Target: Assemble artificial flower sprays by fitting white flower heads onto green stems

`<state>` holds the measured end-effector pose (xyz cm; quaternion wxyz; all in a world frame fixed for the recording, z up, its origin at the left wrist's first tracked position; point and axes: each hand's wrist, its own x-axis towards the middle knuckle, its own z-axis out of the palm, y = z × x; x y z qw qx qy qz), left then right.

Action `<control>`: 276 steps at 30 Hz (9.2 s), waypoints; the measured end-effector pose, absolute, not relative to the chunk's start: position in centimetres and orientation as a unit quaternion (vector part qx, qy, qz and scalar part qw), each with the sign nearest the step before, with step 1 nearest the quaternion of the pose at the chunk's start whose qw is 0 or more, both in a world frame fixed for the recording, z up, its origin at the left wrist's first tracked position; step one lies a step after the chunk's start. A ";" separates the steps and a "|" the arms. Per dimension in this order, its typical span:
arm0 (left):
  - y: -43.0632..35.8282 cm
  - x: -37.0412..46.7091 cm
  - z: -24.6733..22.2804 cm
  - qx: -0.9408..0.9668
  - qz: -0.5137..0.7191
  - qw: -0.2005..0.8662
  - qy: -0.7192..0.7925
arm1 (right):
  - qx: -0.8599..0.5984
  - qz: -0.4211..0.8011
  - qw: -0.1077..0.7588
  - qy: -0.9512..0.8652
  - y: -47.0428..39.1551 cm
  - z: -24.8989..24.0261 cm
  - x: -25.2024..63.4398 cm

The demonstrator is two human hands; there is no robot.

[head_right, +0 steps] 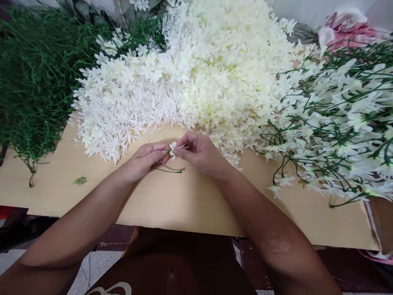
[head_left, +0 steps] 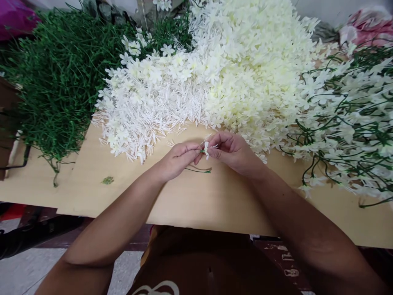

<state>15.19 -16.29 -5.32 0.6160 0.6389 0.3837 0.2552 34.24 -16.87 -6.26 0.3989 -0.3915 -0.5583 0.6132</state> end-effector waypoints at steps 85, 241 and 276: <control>-15.4 21.5 -2.4 0.898 0.097 0.134 0.409 | -0.512 0.218 0.614 -0.559 -14.0 -6.1 39.4; -17.5 17.3 -5.1 0.414 0.388 0.687 0.455 | -0.365 0.646 0.504 -0.442 -17.5 -7.4 33.9; -17.4 17.3 -5.8 0.467 0.368 0.641 0.486 | -0.418 0.573 0.515 -0.481 -18.2 -7.3 33.5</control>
